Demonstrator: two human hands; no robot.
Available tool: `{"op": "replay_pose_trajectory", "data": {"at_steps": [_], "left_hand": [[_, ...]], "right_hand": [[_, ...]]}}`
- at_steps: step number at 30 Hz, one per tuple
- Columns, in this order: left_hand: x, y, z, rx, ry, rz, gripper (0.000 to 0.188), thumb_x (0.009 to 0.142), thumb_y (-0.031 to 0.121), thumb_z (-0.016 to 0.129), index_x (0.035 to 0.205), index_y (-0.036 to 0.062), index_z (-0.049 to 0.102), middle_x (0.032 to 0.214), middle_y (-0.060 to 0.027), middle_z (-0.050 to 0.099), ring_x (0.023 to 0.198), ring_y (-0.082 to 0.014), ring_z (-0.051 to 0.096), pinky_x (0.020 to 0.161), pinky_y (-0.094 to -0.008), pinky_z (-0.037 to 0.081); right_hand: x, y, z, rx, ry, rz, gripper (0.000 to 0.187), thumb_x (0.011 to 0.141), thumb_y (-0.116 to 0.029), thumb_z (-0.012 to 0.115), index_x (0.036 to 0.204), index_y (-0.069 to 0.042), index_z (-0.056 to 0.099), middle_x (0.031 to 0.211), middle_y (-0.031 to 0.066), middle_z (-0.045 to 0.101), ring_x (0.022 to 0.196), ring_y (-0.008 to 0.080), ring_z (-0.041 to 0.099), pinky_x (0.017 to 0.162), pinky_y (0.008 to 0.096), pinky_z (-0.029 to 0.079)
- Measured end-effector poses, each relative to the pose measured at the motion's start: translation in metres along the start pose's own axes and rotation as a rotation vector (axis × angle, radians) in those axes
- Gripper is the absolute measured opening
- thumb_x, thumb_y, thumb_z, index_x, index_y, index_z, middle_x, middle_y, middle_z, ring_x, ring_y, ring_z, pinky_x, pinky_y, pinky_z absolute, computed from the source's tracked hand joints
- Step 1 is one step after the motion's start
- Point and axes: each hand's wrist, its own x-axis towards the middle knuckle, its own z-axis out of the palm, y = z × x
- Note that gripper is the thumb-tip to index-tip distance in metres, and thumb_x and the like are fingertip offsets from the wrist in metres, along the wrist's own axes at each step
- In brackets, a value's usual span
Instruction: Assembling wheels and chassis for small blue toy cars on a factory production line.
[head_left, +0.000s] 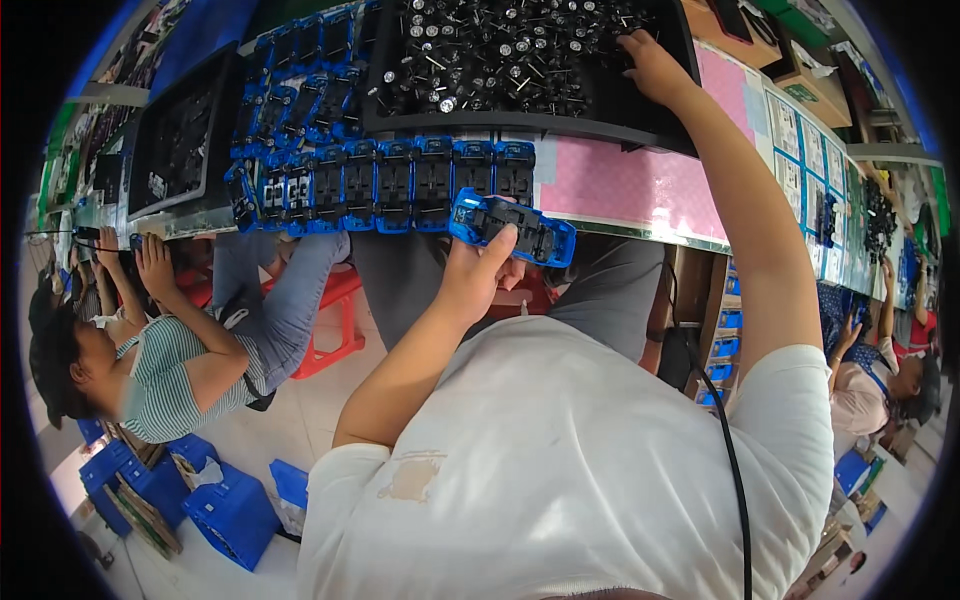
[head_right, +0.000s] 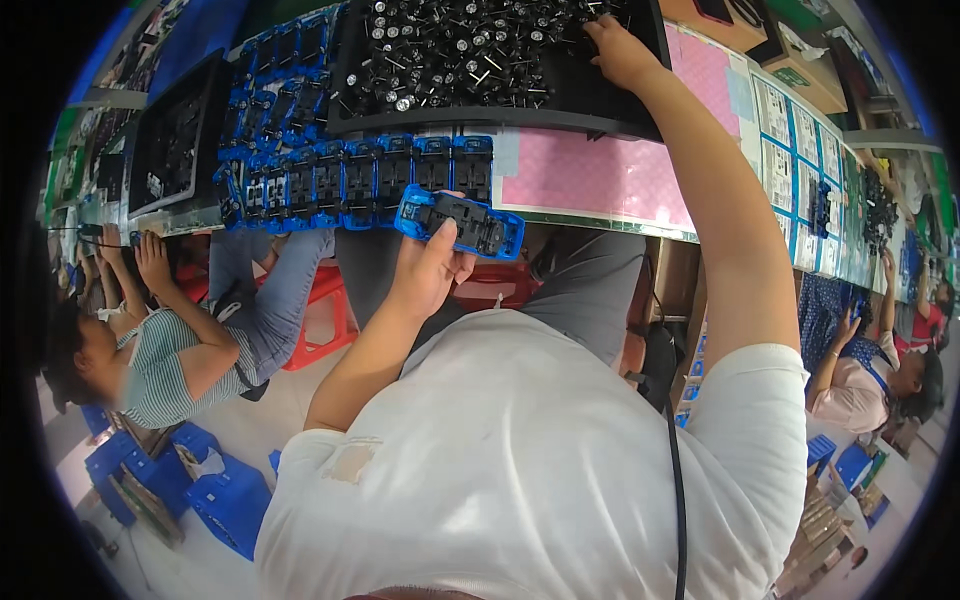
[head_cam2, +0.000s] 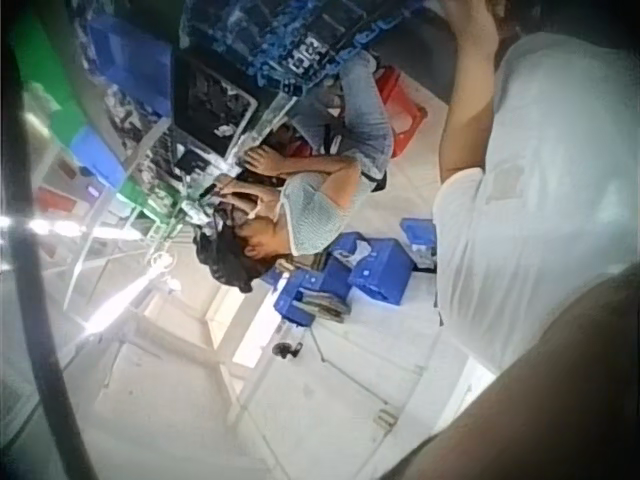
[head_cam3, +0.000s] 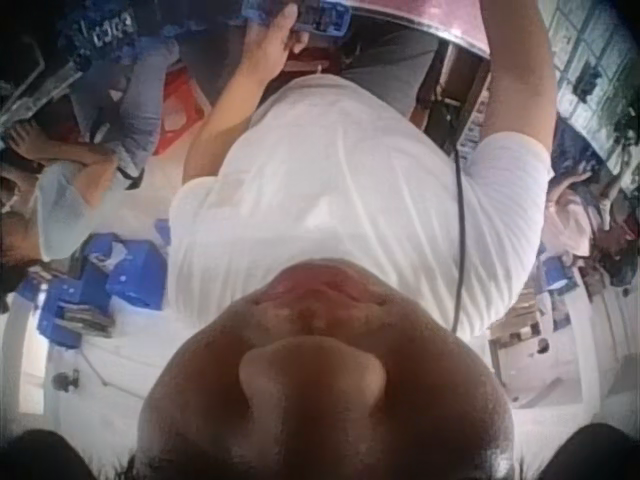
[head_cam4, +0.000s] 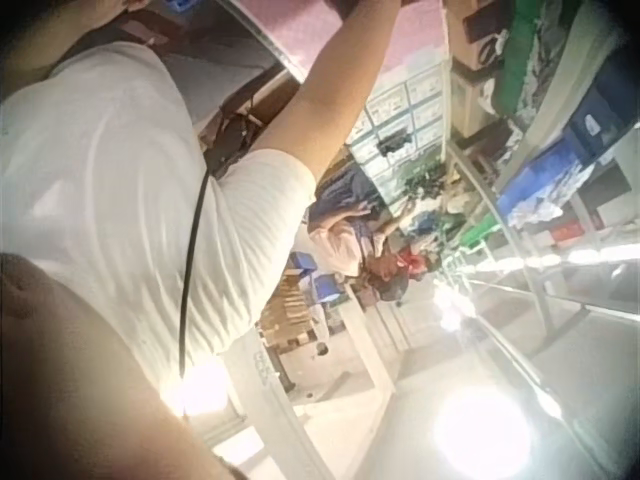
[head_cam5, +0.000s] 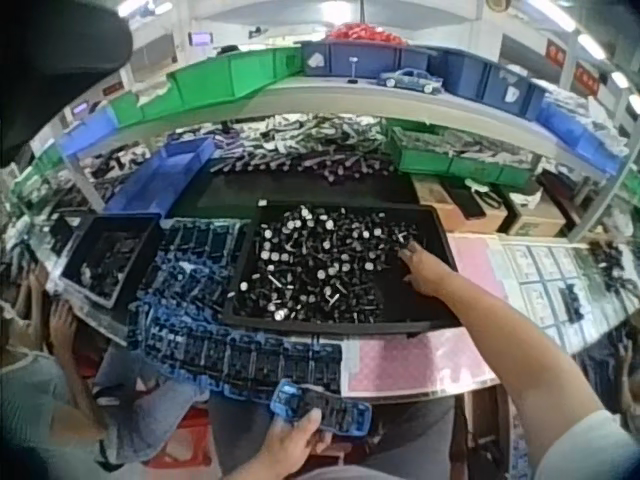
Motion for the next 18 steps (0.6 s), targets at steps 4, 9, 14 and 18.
{"op": "replay_pose_trajectory", "data": {"at_steps": [4, 9, 14, 18], "left_hand": [[0.01, -0.003, -0.001, 0.038, -0.011, -0.007, 0.038, 0.102, 0.026, 0.058, 0.134, 0.0113, 0.045, 0.097, -0.0058, 0.062, 0.066, -0.0128, 0.058, 0.05, -0.026, 0.041], [0.029, 0.002, 0.009, 0.053, -0.02, 0.053, 0.038, 0.103, 0.024, 0.056, 0.136, 0.01, 0.043, 0.097, -0.0057, 0.062, 0.072, -0.0136, 0.059, 0.054, -0.0263, 0.044], [0.037, 0.002, 0.017, 0.049, -0.031, 0.052, 0.038, 0.103, 0.026, 0.058, 0.135, 0.0099, 0.045, 0.097, -0.0058, 0.062, 0.074, -0.0135, 0.059, 0.056, -0.0262, 0.044], [0.029, -0.006, 0.019, 0.05, -0.04, 0.074, 0.038, 0.103, 0.025, 0.057, 0.135, 0.0091, 0.045, 0.098, -0.0058, 0.062, 0.074, -0.0126, 0.058, 0.056, -0.026, 0.044]], "right_hand": [[-0.024, -0.032, -0.036, 0.231, 0.126, 0.166, 0.059, 0.08, -0.024, 0.082, 0.126, 0.005, 0.058, 0.127, 0.0183, 0.058, 0.1, 0.0302, 0.068, 0.089, 0.0368, 0.055], [-0.108, -0.13, -0.088, 0.817, 0.124, 0.236, 0.057, 0.074, -0.027, 0.086, 0.117, 0.003, 0.062, 0.11, 0.0168, 0.066, 0.096, 0.029, 0.068, 0.085, 0.0379, 0.055], [-0.165, -0.209, -0.083, 0.691, 0.134, -0.036, 0.052, 0.07, -0.019, 0.087, 0.111, 0.003, 0.062, 0.112, 0.0169, 0.063, 0.104, 0.0354, 0.063, 0.09, 0.0392, 0.053], [-0.174, -0.21, -0.078, 0.791, 0.115, 0.049, 0.051, 0.071, -0.018, 0.086, 0.111, 0.003, 0.062, 0.113, 0.0158, 0.062, 0.101, 0.0338, 0.063, 0.088, 0.0386, 0.054]]}}
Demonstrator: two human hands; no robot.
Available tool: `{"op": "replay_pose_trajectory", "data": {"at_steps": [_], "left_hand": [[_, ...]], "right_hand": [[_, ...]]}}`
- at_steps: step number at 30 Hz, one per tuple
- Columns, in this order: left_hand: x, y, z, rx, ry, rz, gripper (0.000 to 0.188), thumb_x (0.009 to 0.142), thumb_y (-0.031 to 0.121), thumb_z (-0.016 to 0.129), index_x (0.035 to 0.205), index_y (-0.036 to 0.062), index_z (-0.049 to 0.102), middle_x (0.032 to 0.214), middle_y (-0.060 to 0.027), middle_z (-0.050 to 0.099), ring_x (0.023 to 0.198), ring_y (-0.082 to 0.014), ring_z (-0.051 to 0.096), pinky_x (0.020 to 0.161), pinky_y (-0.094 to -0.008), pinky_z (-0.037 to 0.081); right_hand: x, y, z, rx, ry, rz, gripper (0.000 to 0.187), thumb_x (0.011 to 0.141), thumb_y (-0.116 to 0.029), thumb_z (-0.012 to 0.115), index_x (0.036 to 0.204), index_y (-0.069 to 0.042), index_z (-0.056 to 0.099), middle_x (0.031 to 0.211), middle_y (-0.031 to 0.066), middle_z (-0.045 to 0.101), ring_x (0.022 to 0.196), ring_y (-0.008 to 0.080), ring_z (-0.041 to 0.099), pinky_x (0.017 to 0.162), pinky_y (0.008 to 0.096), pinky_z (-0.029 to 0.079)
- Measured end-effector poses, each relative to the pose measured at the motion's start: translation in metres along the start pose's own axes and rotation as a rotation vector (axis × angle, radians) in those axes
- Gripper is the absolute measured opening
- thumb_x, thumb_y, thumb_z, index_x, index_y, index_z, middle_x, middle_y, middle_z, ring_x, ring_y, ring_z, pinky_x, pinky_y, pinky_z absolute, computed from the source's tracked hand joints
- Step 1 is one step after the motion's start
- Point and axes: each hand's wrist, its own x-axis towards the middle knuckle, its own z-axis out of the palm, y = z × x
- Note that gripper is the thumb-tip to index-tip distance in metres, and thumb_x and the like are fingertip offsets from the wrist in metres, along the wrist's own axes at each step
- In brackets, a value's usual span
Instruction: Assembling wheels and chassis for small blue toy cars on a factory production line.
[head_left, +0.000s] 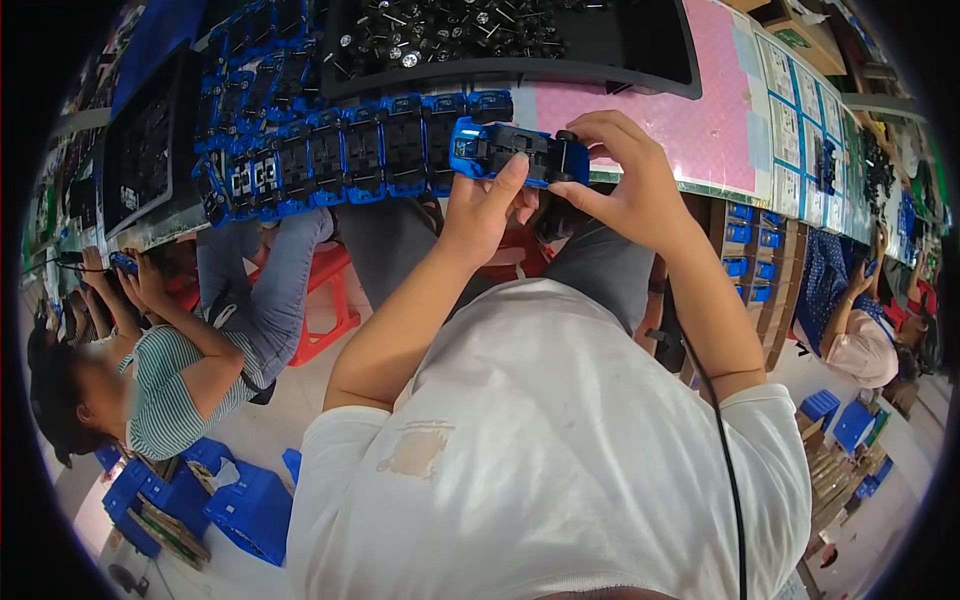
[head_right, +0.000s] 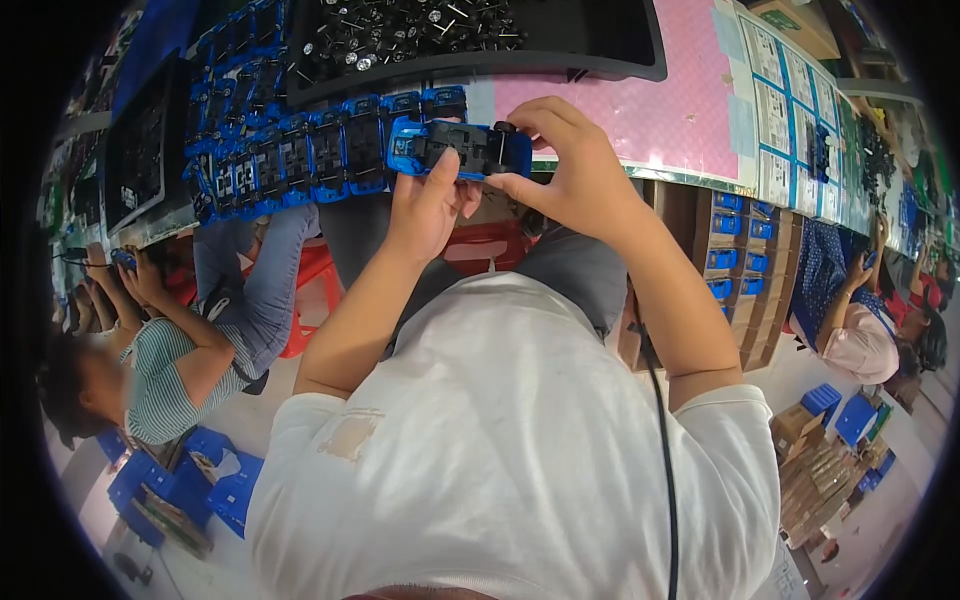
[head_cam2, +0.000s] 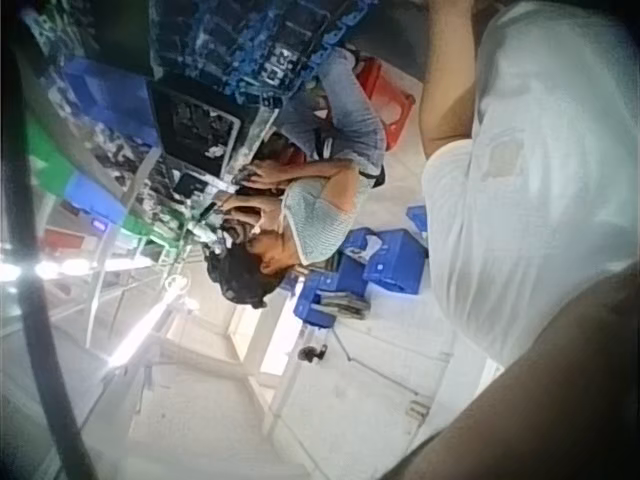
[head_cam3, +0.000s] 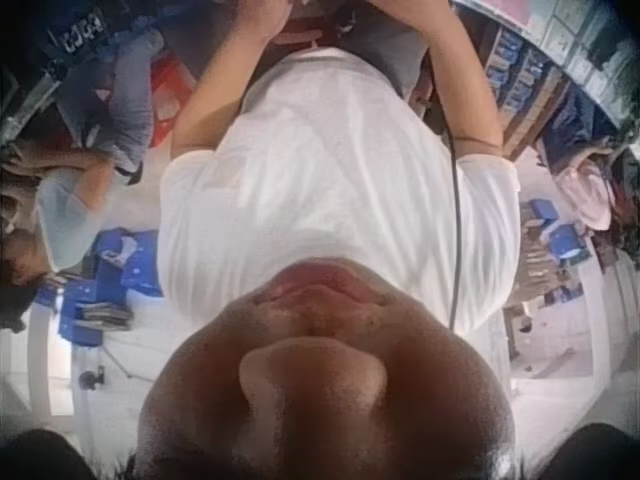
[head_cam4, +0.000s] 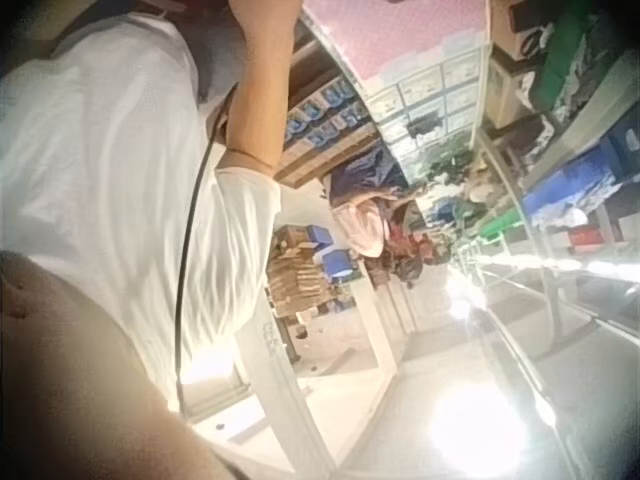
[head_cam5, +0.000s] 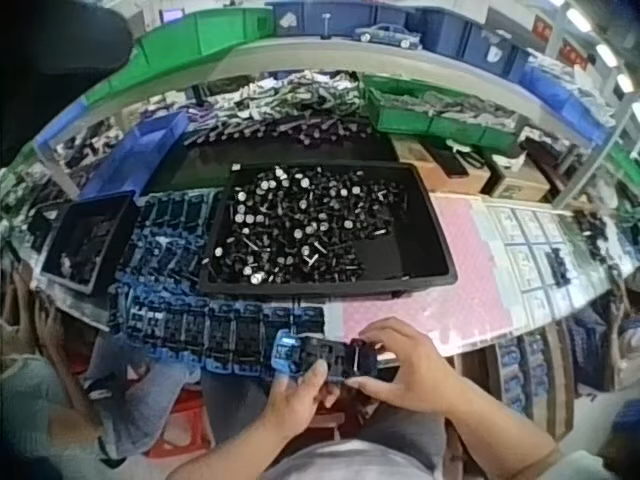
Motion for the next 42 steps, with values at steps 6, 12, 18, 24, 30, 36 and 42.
{"op": "replay_pose_trajectory", "data": {"at_steps": [6, 12, 18, 24, 30, 36, 42], "left_hand": [[-0.007, -0.005, -0.001, 0.052, 0.022, 0.009, 0.04, 0.104, 0.024, 0.056, 0.139, 0.0102, 0.043, 0.099, -0.0065, 0.062, 0.073, -0.0131, 0.058, 0.055, -0.0254, 0.043], [-0.011, -0.001, -0.011, 0.003, 0.029, 0.01, 0.04, 0.103, 0.025, 0.056, 0.139, 0.0111, 0.043, 0.104, -0.0077, 0.063, 0.074, -0.0129, 0.058, 0.054, -0.0258, 0.042], [-0.005, 0.003, -0.012, -0.014, 0.011, -0.006, 0.041, 0.103, 0.027, 0.057, 0.139, 0.0115, 0.043, 0.102, -0.007, 0.062, 0.074, -0.0129, 0.058, 0.054, -0.0259, 0.042], [-0.012, 0.005, -0.019, 0.005, 0.083, -0.035, 0.04, 0.102, 0.027, 0.058, 0.136, 0.0109, 0.044, 0.098, -0.0054, 0.062, 0.073, -0.012, 0.057, 0.054, -0.0257, 0.042], [-0.012, 0.009, -0.012, 0.038, 0.065, -0.013, 0.03, 0.1, 0.021, 0.063, 0.125, 0.0092, 0.05, 0.092, -0.0028, 0.061, 0.068, -0.0099, 0.056, 0.053, -0.0245, 0.042], [-0.012, -0.003, -0.012, 0.045, 0.021, -0.08, 0.034, 0.097, 0.01, 0.064, 0.128, 0.009, 0.048, 0.093, -0.0007, 0.059, 0.069, -0.0074, 0.056, 0.056, -0.0231, 0.045], [-0.036, 0.009, -0.007, 0.13, 0.024, -0.036, 0.025, 0.101, 0.016, 0.06, 0.121, 0.0063, 0.05, 0.087, -0.0029, 0.059, 0.07, -0.0101, 0.055, 0.058, -0.024, 0.044]], "right_hand": [[0.004, 0.004, 0.0, -0.069, -0.118, -0.015, 0.052, 0.072, -0.02, 0.087, 0.112, 0.002, 0.062, 0.112, 0.0136, 0.063, 0.099, 0.0295, 0.064, 0.085, 0.0371, 0.054], [0.081, 0.059, -0.039, 0.083, 0.175, 0.174, 0.058, 0.079, -0.034, 0.085, 0.123, -0.003, 0.063, 0.098, 0.0094, 0.067, 0.081, 0.0185, 0.067, 0.073, 0.0327, 0.055], [0.185, 0.184, -0.06, -0.794, 0.118, 0.147, 0.061, 0.083, -0.044, 0.076, 0.124, -0.001, 0.065, 0.101, 0.0205, 0.072, 0.093, 0.0337, 0.071, 0.083, 0.0395, 0.056], [0.181, 0.184, -0.052, -0.785, 0.095, 0.274, 0.058, 0.078, -0.038, 0.076, 0.12, 0.0, 0.067, 0.102, 0.0224, 0.072, 0.1, 0.0368, 0.069, 0.09, 0.041, 0.054], [0.083, 0.026, -0.003, 0.086, 0.037, -0.023, 0.052, 0.078, -0.014, 0.08, 0.125, -0.001, 0.059, 0.111, 0.0104, 0.066, 0.103, 0.0186, 0.065, 0.088, 0.0329, 0.054], [0.043, -0.028, 0.037, 0.022, -0.142, 0.027, 0.055, 0.073, -0.01, 0.081, 0.124, -0.003, 0.061, 0.106, 0.0114, 0.068, 0.098, 0.0236, 0.066, 0.09, 0.0356, 0.052], [0.036, -0.043, 0.041, 0.101, -0.155, 0.019, 0.055, 0.071, -0.012, 0.082, 0.121, -0.001, 0.063, 0.104, 0.0155, 0.067, 0.094, 0.0274, 0.066, 0.087, 0.0372, 0.053]]}}
